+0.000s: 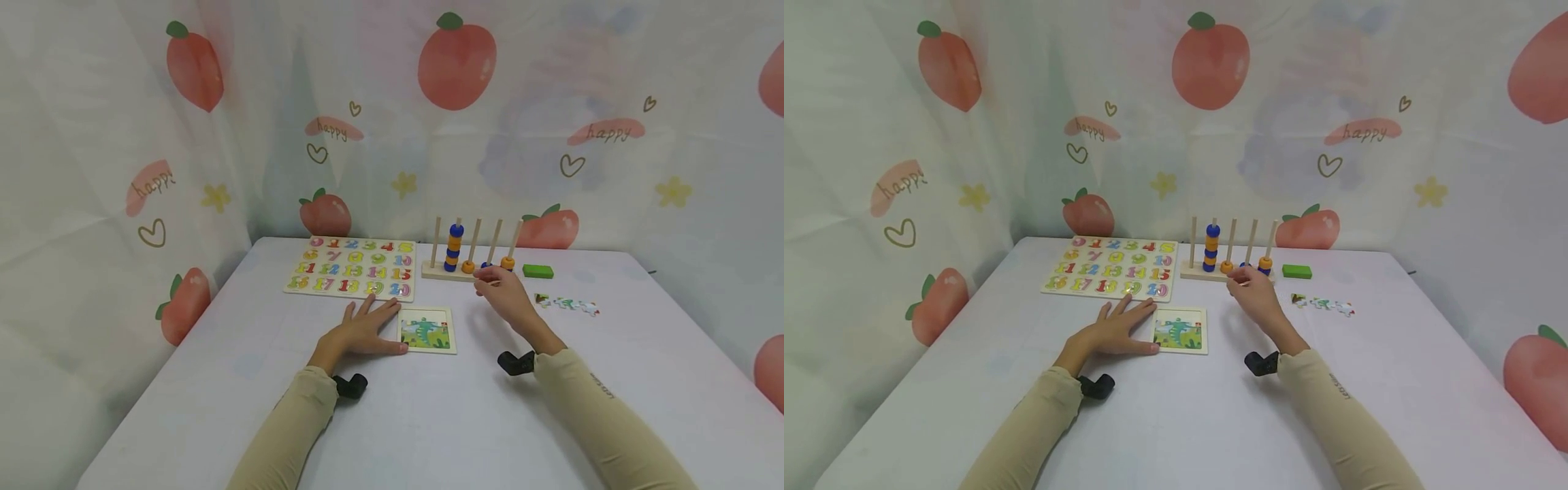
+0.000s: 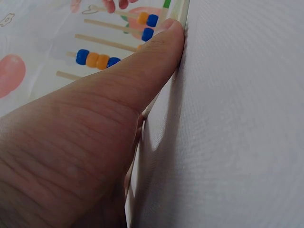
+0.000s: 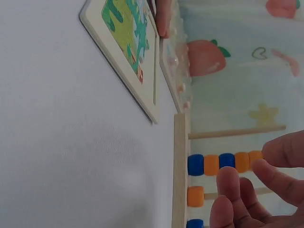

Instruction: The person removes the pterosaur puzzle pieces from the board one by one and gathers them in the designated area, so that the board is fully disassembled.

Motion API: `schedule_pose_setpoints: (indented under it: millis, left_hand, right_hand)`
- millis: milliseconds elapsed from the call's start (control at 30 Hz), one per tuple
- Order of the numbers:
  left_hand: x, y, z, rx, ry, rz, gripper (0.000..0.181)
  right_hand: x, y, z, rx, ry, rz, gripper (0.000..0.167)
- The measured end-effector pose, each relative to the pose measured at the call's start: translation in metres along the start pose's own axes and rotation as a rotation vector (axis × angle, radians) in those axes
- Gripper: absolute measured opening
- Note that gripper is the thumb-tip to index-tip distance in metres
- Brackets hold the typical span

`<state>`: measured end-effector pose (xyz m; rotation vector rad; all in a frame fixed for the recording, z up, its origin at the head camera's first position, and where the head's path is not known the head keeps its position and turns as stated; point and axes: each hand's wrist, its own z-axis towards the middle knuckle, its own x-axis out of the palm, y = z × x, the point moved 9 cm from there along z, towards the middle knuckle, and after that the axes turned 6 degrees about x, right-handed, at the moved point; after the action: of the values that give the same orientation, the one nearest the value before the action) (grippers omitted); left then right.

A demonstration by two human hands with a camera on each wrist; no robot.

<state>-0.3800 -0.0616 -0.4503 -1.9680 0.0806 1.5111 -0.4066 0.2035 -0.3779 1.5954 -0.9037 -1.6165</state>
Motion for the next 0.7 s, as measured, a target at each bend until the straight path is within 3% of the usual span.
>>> schedule_pose_setpoints:
  millis: [367,700]
  left_hand:
    - [0.002,0.003,0.001,-0.006,0.000,0.004,0.103]
    - [0.003,0.005,0.003,-0.008,0.000,0.021,0.103]
  right_hand:
    - [0.045,0.020,-0.009,-0.093,0.124,-0.122,0.037]
    - [0.082,0.034,-0.014,-0.174,0.248,-0.143,0.032]
